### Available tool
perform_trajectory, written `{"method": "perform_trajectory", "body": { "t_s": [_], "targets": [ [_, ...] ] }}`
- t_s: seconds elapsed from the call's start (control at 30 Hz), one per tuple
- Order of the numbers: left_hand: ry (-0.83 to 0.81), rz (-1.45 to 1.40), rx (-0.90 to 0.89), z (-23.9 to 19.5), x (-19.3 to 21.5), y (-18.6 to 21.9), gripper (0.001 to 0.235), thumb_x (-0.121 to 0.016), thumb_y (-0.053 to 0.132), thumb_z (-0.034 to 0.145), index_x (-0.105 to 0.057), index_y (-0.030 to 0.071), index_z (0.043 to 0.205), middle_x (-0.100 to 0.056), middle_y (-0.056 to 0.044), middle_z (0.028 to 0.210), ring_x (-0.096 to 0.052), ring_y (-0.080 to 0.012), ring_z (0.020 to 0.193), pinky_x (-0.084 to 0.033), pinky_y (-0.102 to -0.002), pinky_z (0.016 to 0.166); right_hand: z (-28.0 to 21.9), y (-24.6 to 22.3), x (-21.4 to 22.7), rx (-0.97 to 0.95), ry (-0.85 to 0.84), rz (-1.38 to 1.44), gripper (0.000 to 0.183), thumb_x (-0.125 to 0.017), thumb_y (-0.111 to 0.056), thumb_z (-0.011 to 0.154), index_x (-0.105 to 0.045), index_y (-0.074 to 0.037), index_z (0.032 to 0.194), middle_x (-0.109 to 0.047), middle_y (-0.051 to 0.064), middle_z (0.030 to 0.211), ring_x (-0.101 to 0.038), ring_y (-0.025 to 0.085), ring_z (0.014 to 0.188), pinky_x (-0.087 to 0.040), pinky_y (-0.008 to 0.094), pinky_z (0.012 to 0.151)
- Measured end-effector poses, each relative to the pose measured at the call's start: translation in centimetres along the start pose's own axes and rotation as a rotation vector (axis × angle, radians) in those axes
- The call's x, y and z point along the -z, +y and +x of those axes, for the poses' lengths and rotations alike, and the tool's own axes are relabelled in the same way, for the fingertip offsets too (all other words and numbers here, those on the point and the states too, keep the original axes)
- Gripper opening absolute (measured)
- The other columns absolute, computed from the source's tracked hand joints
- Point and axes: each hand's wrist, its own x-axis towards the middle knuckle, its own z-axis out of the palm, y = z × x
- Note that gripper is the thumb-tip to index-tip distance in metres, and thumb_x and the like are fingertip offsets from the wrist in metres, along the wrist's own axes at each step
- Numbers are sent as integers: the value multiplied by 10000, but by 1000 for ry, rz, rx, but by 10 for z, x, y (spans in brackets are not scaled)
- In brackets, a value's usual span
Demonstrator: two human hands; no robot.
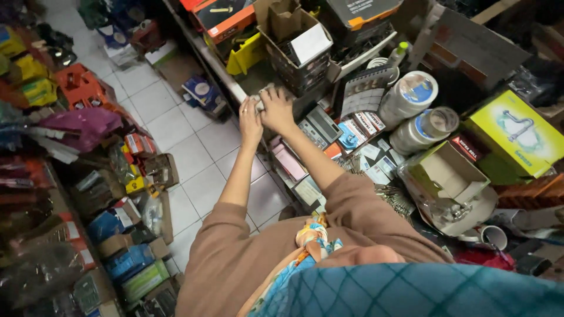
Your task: Assembling a small cardboard box by unfolding it and tucking in the flaps at a key cutting station.
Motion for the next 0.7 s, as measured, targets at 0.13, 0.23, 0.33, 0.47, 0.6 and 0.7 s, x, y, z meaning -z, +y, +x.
{"method": "perform_trajectory", "body": {
  "t_s": [0.13, 0.23, 0.33, 0.47, 0.6, 0.7],
  "targets": [
    [6, -25, -16, -13, 0, 8, 302, -582, 74, 843, -511, 62, 1136, -564, -123, 1126, -434, -321, 1219, -289, -428, 1072, -13, 3, -5, -22, 23, 20, 425, -625, -225, 659, -546, -174, 1074, -522, 71, 1084, -486, 297, 1030, -505, 511, 683],
    [34, -74, 12, -16, 12, 30, 315, -595, -4, 799, -524, 47, 1101, -569, -140, 1095, -448, -353, 1191, -313, -451, 1049, -19, 1, 2, -22, 15, 73, 432, -614, -190, 642, -552, -164, 1069, -513, 88, 1109, -482, 310, 1035, -517, 502, 659],
    [46, -105, 46, -27, 8, 32, 339, -585, -11, 788, -523, 71, 1111, -551, -118, 1121, -428, -351, 1210, -303, -457, 1057, -25, 2, 7, 4, 15, 91, 458, -600, -128, 612, -558, -153, 1067, -496, 106, 1127, -474, 339, 1046, -521, 510, 649],
    [37, -138, 60, -41, 16, 46, 469, -509, -143, 670, -519, 65, 1090, -480, -147, 1277, -337, -375, 1289, -263, -472, 1086, -37, 10, -7, 72, -52, 95, 520, -630, -92, 553, -535, -151, 1061, -452, 111, 1158, -466, 365, 1038, -517, 486, 674],
    [-13, -180, 102, -58, 30, 82, 419, -445, -159, 684, -501, -12, 1073, -378, -213, 1395, -266, -426, 1319, -239, -510, 1088, -66, 29, -22, 113, -112, 241, 534, -696, -100, 501, -515, -130, 1002, -456, 137, 1095, -492, 402, 972, -536, 491, 661],
    [-54, -315, 86, -108, 0, 88, 371, -424, -114, 709, -491, -17, 1060, -480, -251, 1224, -413, -443, 1201, -325, -518, 1030, -124, 67, -52, -23, -193, 565, 411, -638, -101, 565, -474, -129, 941, -468, 118, 922, -510, 406, 892, -477, 507, 660]
  ]
}}
